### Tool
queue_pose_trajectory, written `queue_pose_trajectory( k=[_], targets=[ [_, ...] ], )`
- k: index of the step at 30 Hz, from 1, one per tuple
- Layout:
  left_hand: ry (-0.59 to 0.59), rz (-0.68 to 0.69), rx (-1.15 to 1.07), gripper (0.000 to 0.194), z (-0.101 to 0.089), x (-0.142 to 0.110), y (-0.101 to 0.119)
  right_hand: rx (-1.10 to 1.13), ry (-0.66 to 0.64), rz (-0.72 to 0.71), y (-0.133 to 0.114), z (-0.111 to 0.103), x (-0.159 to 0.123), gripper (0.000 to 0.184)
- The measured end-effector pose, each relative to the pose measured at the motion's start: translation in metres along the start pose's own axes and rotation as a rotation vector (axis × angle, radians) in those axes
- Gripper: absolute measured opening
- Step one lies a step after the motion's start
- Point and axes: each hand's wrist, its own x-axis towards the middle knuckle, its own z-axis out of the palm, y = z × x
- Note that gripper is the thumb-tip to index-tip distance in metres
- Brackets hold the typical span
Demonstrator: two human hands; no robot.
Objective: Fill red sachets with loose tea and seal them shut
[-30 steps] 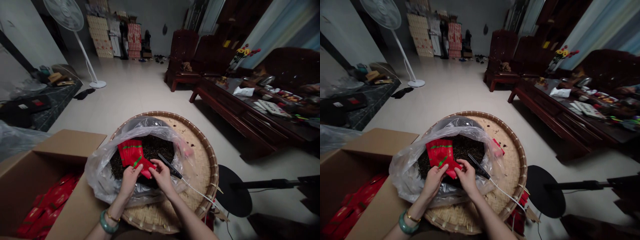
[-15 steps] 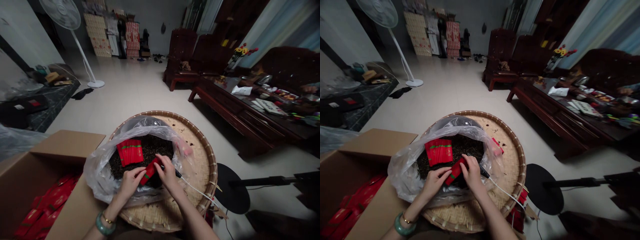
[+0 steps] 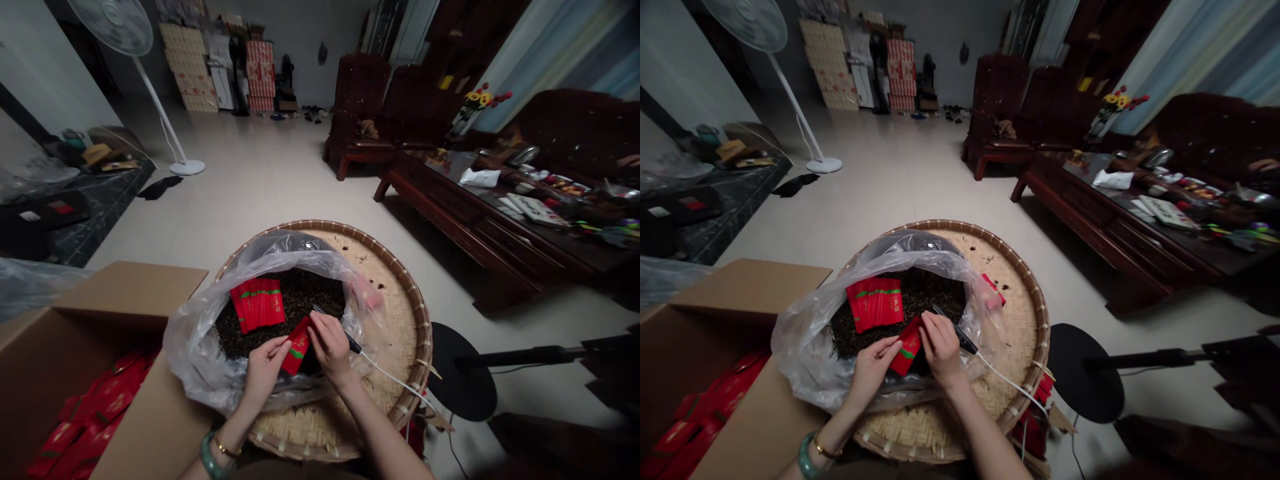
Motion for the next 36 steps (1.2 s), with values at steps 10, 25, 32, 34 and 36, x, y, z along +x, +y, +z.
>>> queue_pose_trajectory(
  k=[10, 25, 32, 34, 36],
  targets=[
    [-0.062, 0.062, 0.122, 0.032, 0.003, -0.005, 0.002, 0.03, -0.051, -0.01, -0.008, 0.0, -0.005, 0.043],
    [0.022, 0.211, 0.18, 0.028, 0.001, -0.006, 0.002, 0.099, 0.033, 0.143, -0.014, -0.005, -0.002, 0.025],
    [0.024, 0.295, 0.339, 0.025, -0.002, -0.006, -0.006, -0.104, 0.007, 0.187, -0.011, -0.008, -0.003, 0.01],
    [0.022, 0.289, 0.343, 0.024, -0.004, -0.004, -0.008, -0.108, -0.042, 0.143, -0.012, -0.011, -0.002, 0.012],
    [0.03, 0.253, 0.288, 0.024, -0.007, -0.001, -0.009, -0.013, -0.097, 0.12, -0.013, -0.014, -0.001, 0.015]
  ],
)
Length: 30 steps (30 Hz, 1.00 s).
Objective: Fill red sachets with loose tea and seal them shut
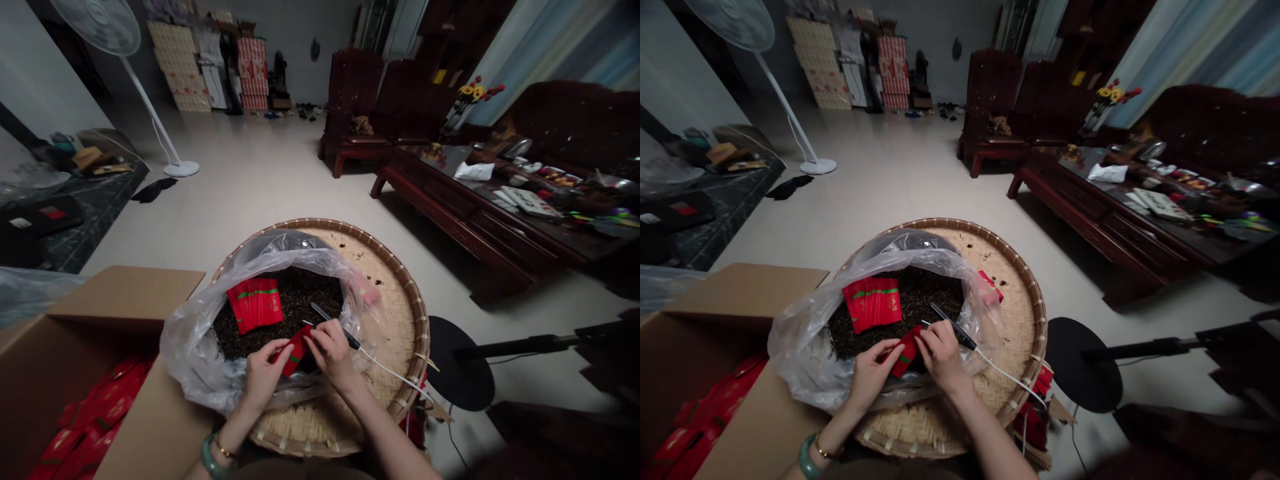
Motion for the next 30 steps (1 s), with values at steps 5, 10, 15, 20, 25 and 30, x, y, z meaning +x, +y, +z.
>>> queue_pose_trajectory(
  k=[5, 10, 15, 20, 25, 30],
  targets=[
    [-0.08, -0.195, -0.342, 0.043, -0.005, 0.007, -0.003, 0.253, -0.065, 0.136, 0.0, -0.002, -0.003, 0.012],
    [-0.149, -0.348, -0.46, 0.055, -0.004, 0.007, 0.003, 0.2, -0.078, 0.158, 0.003, 0.002, -0.008, 0.012],
    [-0.245, -0.402, -0.492, 0.057, -0.004, 0.007, 0.003, 0.296, -0.096, 0.327, 0.006, 0.003, -0.009, 0.012],
    [-0.254, -0.426, -0.514, 0.054, -0.009, 0.009, -0.004, 0.702, -0.339, 0.65, 0.004, 0.001, -0.005, 0.026],
    [-0.325, -0.43, -0.512, 0.058, -0.011, 0.007, -0.003, 1.088, -0.581, 0.862, -0.003, -0.01, 0.001, 0.05],
    [-0.371, -0.449, -0.553, 0.057, -0.014, 0.007, 0.007, 1.126, -0.51, 0.978, 0.002, -0.003, -0.006, 0.049]
  ],
)
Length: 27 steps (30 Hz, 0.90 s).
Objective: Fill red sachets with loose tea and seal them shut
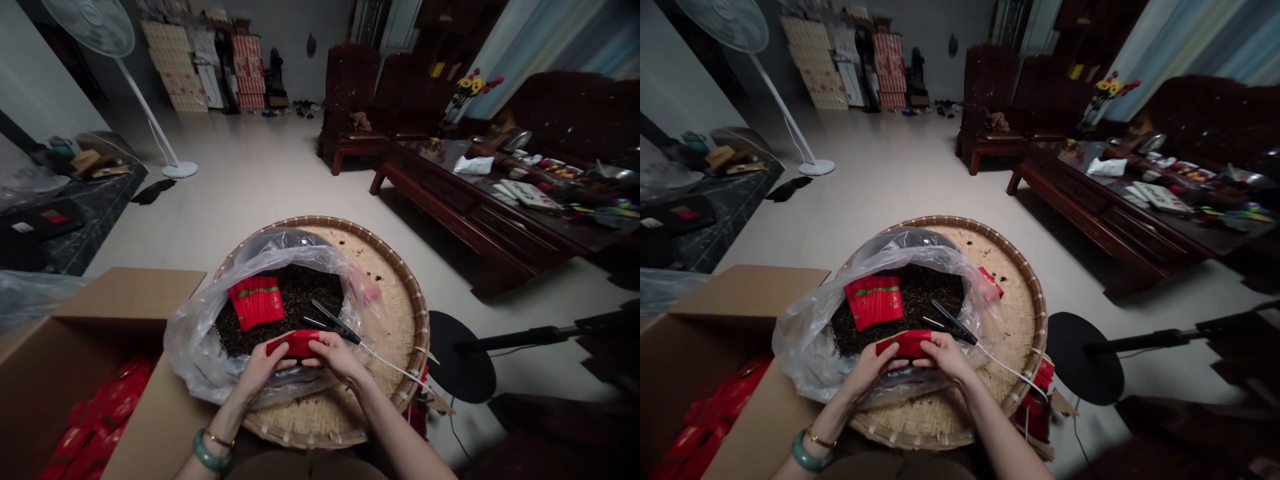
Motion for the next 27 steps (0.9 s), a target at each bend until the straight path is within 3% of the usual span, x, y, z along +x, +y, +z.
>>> queue_pose_trajectory(
  k=[3, 6, 11, 15, 18, 21, 24, 27],
  targets=[
    [0.018, 0.026, -0.097, 0.059, 0.002, -0.001, 0.005, 0.0, 0.007, -0.04, 0.006, 0.0, 0.002, 0.05],
    [0.022, 0.027, -0.108, 0.061, 0.003, -0.002, 0.006, -0.006, -0.091, -0.024, 0.003, 0.002, -0.001, 0.051],
    [-0.06, -0.012, 0.033, 0.063, -0.006, 0.0, 0.006, 0.101, -0.175, 0.08, -0.002, 0.005, -0.005, 0.056],
    [-0.028, 0.086, 0.288, 0.061, -0.019, 0.005, 0.004, 0.089, -0.198, 0.085, 0.003, 0.005, -0.003, 0.055],
    [0.151, 0.275, 0.547, 0.053, -0.026, 0.005, 0.003, -0.004, -0.126, 0.033, 0.006, 0.002, 0.0, 0.055],
    [0.25, 0.666, 0.921, 0.05, -0.026, 0.001, 0.004, -0.102, -0.028, -0.011, 0.009, -0.002, 0.003, 0.058],
    [0.092, 0.921, 1.332, 0.059, -0.02, -0.003, 0.005, -0.168, -0.003, -0.042, 0.011, -0.001, 0.006, 0.06],
    [0.006, 0.945, 1.481, 0.059, -0.013, -0.001, 0.001, -0.222, -0.014, -0.081, 0.011, 0.005, 0.004, 0.058]
  ],
)
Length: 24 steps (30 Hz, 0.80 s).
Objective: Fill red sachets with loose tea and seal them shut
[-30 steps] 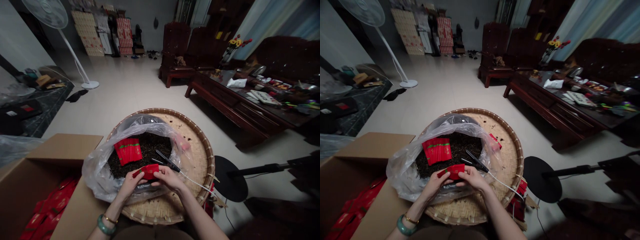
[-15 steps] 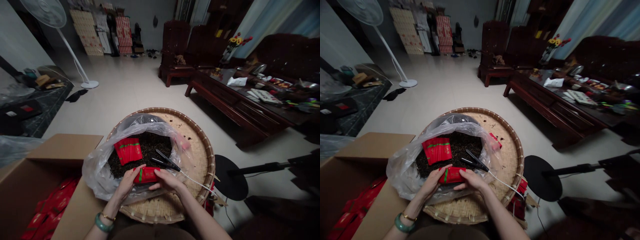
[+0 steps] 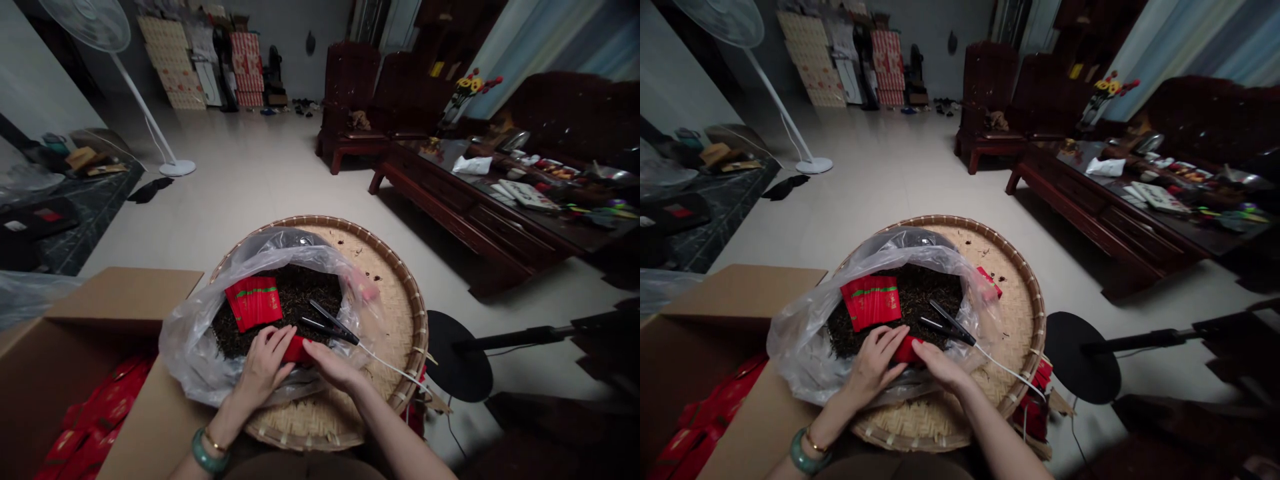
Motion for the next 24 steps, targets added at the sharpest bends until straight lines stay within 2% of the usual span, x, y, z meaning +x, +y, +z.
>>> queue_pose_trajectory(
  k=[3, 6, 8, 10, 12, 15, 16, 20, 24],
  targets=[
    [0.004, -0.001, -0.056, 0.055, 0.007, 0.001, 0.001, -0.009, -0.024, -0.037, -0.006, 0.004, -0.005, 0.054],
    [0.051, -0.024, -0.132, 0.05, 0.011, 0.0, -0.002, 0.037, -0.052, -0.027, -0.014, 0.0, -0.009, 0.049],
    [0.103, -0.064, -0.16, 0.047, 0.012, 0.0, -0.006, 0.082, 0.011, -0.035, -0.016, -0.008, -0.009, 0.051],
    [0.165, -0.119, -0.172, 0.043, 0.011, -0.001, -0.009, 0.04, 0.151, -0.063, -0.013, -0.019, -0.006, 0.053],
    [0.217, -0.177, -0.188, 0.04, 0.009, 0.0, -0.012, -0.183, 0.267, -0.093, -0.005, -0.029, -0.001, 0.048],
    [0.253, -0.266, -0.247, 0.039, 0.006, 0.0, -0.015, -0.634, 0.314, -0.187, 0.008, -0.038, 0.007, 0.028],
    [0.262, -0.293, -0.272, 0.038, 0.005, -0.001, -0.015, -0.742, 0.317, -0.228, 0.012, -0.04, 0.01, 0.027],
    [0.337, -0.376, -0.353, 0.036, 0.005, -0.004, -0.017, -0.993, 0.292, -0.3, 0.016, -0.039, 0.021, 0.043],
    [0.386, -0.448, -0.384, 0.035, 0.009, -0.008, -0.019, -1.211, 0.162, -0.256, 0.008, -0.019, 0.031, 0.064]
  ],
)
